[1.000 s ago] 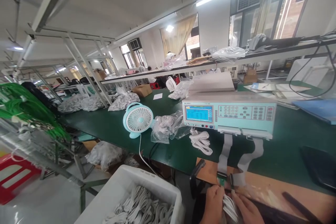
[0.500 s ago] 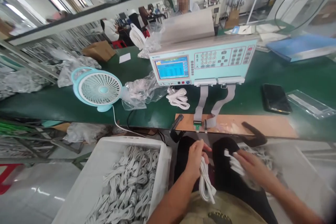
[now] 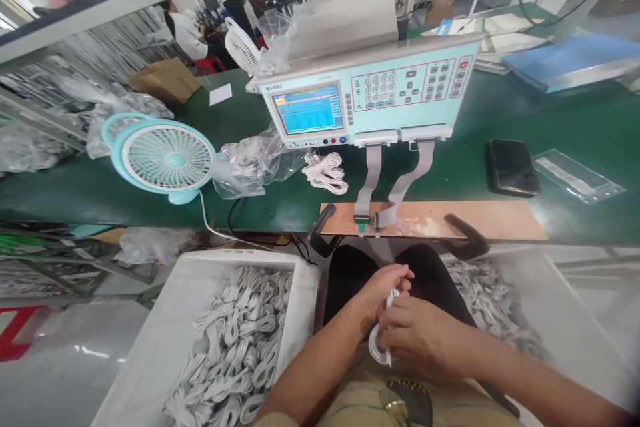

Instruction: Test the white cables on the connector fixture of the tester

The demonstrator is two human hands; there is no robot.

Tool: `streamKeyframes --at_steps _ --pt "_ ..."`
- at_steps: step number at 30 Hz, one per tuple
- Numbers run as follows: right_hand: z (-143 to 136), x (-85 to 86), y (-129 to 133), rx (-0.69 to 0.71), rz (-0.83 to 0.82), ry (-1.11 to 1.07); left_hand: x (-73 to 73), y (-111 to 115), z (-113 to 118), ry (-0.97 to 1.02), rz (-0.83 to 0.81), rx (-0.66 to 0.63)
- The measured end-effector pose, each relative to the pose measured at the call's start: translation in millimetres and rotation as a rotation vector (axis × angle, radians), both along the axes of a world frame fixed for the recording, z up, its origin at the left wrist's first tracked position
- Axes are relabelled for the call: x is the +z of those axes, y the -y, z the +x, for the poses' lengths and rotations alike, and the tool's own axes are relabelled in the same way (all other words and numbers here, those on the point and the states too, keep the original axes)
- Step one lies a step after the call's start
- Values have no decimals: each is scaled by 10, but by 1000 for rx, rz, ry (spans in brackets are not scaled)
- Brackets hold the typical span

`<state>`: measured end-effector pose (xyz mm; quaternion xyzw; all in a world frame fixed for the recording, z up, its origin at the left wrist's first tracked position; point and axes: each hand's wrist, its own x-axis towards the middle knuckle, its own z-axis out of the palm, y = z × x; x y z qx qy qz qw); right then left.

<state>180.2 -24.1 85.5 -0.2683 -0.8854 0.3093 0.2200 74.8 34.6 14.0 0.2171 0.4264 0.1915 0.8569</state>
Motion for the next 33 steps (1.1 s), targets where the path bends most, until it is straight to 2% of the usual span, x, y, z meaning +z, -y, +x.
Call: streamKeyframes --at_steps 3,6,8,9,10,12,14,15,17,19,22,26,28,30,31,33 --pt "15 -55 -43 85 -43 31 17 35 -34 -47 73 7" --pt "42 -176 -69 -140 -190 -82 121 103 -192 -225 330 193" --pt "51 -278 -88 -335 -302 -142 234 167 -357 -400 635 333" --pt "48 -331 -101 -418 -349 -166 293 199 -443 -467 821 351" --pt "40 -383 -118 -484 -390 -189 346 228 -522 -507 1014 311" --pt "6 -474 -166 -560 -441 -241 420 266 -639 -538 1365 72" --pt "-42 -534 -233 -596 -445 -286 442 265 -688 -605 1606 -208" --pt "-67 -550 -274 -605 -435 -300 436 246 -693 -674 1668 -306" --pt "-106 -561 -361 -611 -355 -306 416 180 -685 -841 1706 -400" --pt "-129 -554 -447 -605 -225 -290 408 94 -678 -950 1697 -431" --pt "-138 -537 -541 -589 -87 -258 442 -18 -697 -949 1724 -470" --pt "-145 -539 -569 -560 -60 -230 523 -106 -768 -944 1797 -544" --pt "-150 -562 -562 -561 -8 -205 550 -149 -808 -902 1773 -560" --pt "-151 -600 -560 -563 85 -160 548 -201 -841 -798 1641 -529" --pt "-150 -624 -563 -562 124 -137 532 -229 -852 -731 1520 -490" --pt "-148 -678 -576 -565 149 -120 465 -282 -857 -554 1172 -396"
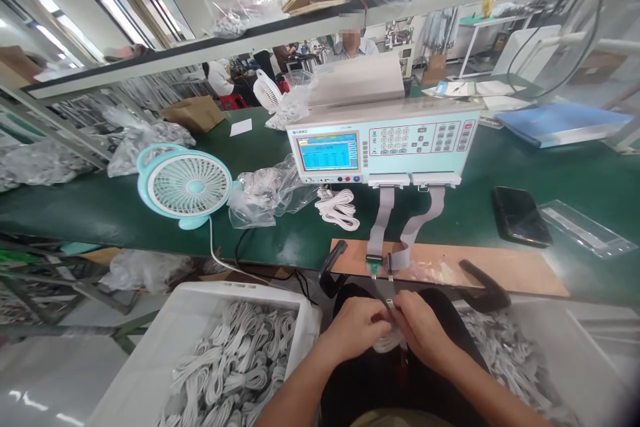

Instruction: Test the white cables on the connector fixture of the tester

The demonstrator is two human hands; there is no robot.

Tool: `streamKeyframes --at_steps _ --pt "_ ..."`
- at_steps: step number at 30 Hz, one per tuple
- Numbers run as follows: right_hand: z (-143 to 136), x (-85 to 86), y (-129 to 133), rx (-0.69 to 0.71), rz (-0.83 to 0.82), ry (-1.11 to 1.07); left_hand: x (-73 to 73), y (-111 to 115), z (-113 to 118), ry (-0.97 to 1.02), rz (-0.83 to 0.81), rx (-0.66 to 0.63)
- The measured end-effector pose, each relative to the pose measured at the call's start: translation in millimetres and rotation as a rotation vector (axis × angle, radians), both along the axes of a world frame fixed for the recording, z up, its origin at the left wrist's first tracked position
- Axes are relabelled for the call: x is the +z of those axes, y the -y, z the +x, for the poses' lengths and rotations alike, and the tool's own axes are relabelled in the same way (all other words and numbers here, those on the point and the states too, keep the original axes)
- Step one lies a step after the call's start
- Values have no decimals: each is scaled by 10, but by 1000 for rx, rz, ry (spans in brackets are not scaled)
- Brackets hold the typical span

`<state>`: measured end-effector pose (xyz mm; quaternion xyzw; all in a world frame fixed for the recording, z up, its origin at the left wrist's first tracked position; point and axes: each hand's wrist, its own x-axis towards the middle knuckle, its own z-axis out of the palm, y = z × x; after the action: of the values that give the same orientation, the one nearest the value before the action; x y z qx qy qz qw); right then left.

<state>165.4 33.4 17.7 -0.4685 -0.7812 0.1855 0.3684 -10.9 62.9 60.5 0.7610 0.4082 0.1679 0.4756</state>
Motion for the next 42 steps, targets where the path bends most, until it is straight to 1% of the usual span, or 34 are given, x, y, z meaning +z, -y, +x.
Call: streamKeyframes --at_steps 3,4,5,7,9,11,13,15,16,19,21,22,23,24,26,28,30,32,34,37,42 --pt "-7 -65 -28 -21 -119 -105 -168 -37 34 290 -598 138" --pt "-12 -76 -39 -30 -177 -163 -233 -33 53 388 -749 161" --pt "-17 -79 -49 -37 -236 -225 -298 -20 72 484 -857 180" --pt "-20 -67 -73 -57 -337 -337 -413 19 103 662 -978 202" --pt "-10 -44 -100 -100 -404 -405 -491 58 112 818 -1028 232" --pt "9 -28 -128 -136 -439 -424 -521 77 101 924 -1053 255" --pt "29 -25 -154 -147 -449 -420 -512 76 86 968 -1068 255" --pt "38 -29 -171 -147 -454 -422 -488 71 92 959 -1060 273" --pt "35 -29 -176 -151 -458 -429 -477 71 110 944 -1048 306" --pt "-6 0 -179 -154 -497 -509 -464 94 211 885 -978 492" --pt "-56 45 -178 -163 -567 -636 -461 115 286 831 -860 626" --pt "-85 71 -177 -177 -616 -712 -454 121 312 794 -764 671" --pt "-113 97 -176 -196 -670 -791 -441 121 325 745 -657 690" --pt "-140 122 -177 -214 -724 -870 -421 113 325 686 -553 679" --pt "-185 158 -179 -248 -810 -1008 -365 74 293 555 -404 580" --pt "-212 175 -184 -271 -862 -1110 -305 15 243 460 -323 448" --pt "-220 181 -192 -287 -880 -1152 -270 -42 211 447 -220 387" --pt "-209 190 -202 -280 -884 -1143 -279 -74 214 482 -126 416" --pt "-185 206 -213 -251 -884 -1095 -320 -78 246 514 -100 489" --pt "-150 230 -224 -206 -868 -1019 -378 -57 307 531 -145 587" --pt "-131 218 -218 -195 -858 -990 -385 -52 369 564 -187 660"
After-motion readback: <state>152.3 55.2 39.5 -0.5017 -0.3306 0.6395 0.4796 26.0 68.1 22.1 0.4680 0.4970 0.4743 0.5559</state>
